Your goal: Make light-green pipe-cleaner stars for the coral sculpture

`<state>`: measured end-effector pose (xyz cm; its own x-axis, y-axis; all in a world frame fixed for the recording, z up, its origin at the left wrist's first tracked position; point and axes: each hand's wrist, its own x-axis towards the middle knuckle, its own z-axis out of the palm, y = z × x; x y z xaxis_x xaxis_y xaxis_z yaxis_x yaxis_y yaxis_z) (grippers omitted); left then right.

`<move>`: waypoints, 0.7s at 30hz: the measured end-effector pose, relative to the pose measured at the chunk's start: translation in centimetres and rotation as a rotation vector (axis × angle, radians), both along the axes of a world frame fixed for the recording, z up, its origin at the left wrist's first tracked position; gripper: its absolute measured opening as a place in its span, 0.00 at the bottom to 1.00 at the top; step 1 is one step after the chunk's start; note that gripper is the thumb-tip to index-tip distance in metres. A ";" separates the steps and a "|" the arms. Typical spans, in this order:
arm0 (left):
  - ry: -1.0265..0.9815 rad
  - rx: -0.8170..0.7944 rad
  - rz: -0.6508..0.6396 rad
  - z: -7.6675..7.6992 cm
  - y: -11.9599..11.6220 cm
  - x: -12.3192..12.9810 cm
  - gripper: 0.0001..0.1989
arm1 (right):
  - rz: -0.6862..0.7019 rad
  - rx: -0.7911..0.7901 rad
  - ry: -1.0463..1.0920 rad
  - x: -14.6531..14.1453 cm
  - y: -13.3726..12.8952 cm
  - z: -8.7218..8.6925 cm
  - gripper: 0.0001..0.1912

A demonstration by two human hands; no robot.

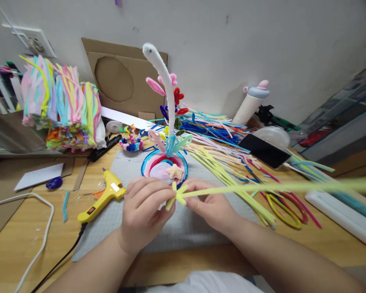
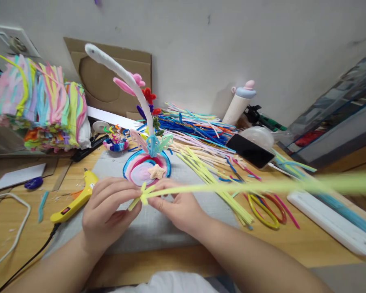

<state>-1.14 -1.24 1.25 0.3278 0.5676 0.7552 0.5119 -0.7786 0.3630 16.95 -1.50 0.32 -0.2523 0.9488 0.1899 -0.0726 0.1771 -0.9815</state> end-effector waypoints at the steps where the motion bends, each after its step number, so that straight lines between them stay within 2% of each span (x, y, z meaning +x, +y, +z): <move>1: 0.017 0.031 -0.001 0.0 -0.1 -0.1 0.14 | 0.048 -0.076 0.054 -0.3 -0.2 0.1 0.07; 4: 0.059 0.089 0.001 -0.2 -0.4 -0.3 0.16 | 0.065 -0.310 0.300 -1.0 -0.8 0.0 0.10; 6: 0.070 0.112 0.013 -0.4 -0.5 -0.4 0.17 | 0.075 -0.385 0.385 -1.3 -1.0 -0.3 0.13; 11: 0.078 0.160 0.072 -0.8 -0.5 -0.6 0.18 | 0.146 -0.415 0.394 -1.1 -0.9 -0.7 0.13; 16: 0.104 0.154 0.074 -0.4 -0.4 -0.2 0.17 | 0.130 -0.480 0.472 -1.0 -0.7 -0.8 0.09; 21: 0.031 0.159 0.072 -0.2 -0.1 0.3 0.13 | 0.141 -0.482 0.497 -1.1 -0.6 -0.9 0.13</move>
<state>-0.85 -1.38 1.08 0.3153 0.4643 0.8277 0.5775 -0.7859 0.2209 15.88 -2.11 -0.58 -0.3716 0.9208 -0.1185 -0.5232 -0.3132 -0.7926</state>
